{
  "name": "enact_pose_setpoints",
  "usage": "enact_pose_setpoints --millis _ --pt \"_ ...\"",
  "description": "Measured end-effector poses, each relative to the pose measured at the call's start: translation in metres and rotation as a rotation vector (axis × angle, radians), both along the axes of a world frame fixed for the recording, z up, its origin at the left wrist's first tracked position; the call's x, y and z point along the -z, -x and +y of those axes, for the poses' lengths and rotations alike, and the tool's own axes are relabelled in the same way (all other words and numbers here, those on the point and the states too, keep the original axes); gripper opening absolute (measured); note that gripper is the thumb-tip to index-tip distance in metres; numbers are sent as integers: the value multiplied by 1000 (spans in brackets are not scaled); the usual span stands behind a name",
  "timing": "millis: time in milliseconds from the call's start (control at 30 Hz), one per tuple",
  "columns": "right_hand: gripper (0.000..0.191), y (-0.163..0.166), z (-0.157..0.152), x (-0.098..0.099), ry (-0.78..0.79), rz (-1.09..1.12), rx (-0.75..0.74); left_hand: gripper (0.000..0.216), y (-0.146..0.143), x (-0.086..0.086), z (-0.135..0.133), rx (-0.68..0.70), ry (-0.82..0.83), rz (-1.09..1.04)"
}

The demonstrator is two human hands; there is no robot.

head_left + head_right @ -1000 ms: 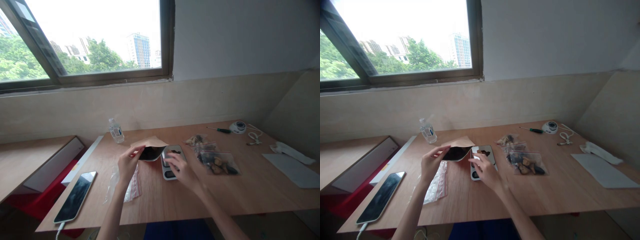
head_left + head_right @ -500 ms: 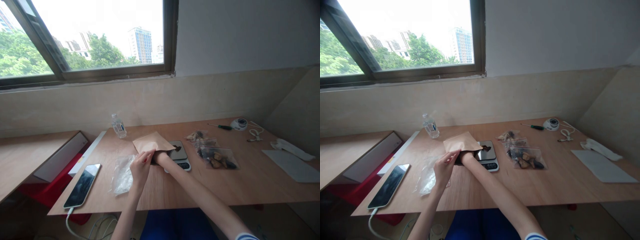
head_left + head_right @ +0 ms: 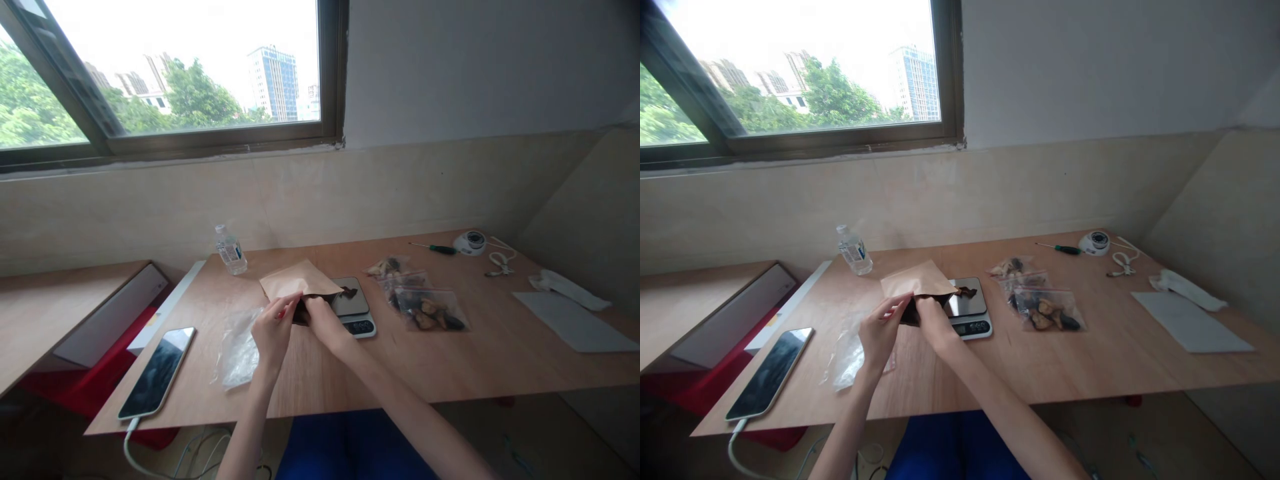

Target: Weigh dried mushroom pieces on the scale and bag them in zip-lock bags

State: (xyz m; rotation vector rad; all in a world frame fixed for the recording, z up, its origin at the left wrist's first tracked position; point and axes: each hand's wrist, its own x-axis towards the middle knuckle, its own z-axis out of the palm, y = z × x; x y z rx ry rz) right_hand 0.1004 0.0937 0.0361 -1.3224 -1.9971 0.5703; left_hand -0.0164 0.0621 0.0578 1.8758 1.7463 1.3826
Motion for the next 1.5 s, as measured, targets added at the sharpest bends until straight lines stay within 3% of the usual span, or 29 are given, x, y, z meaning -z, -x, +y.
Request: enact_pose_setpoints --millis 333,433,533,667,800,933,1067,1167,1367,1500 --pt "42 -47 -49 -22 -112 350 45 17 -2 -4 5 -31 -21 70" --pt "41 -64 -55 -16 -79 443 69 17 0 -6 9 -60 -14 88" --pt "41 -80 -46 3 -44 482 118 18 1 -8 14 -83 -18 91" --pt "40 -89 -15 32 -74 415 161 18 3 -10 16 -102 -20 89" --pt "40 -90 4 42 -140 244 140 18 7 -10 13 -91 10 86" --pt "40 -102 -1 46 -208 126 185 18 13 -9 12 -97 29 73" --pt "41 -125 -13 58 -213 65 331 18 14 -8 13 -103 9 63" --pt "39 -135 -15 66 -222 26 337 19 12 -9 13 -107 -10 57" --pt "36 -129 -3 76 -222 4 348 18 12 -11 12 -115 -29 63" --pt "49 -123 -10 68 -234 -6 353 17 14 -10 12 -121 0 46"
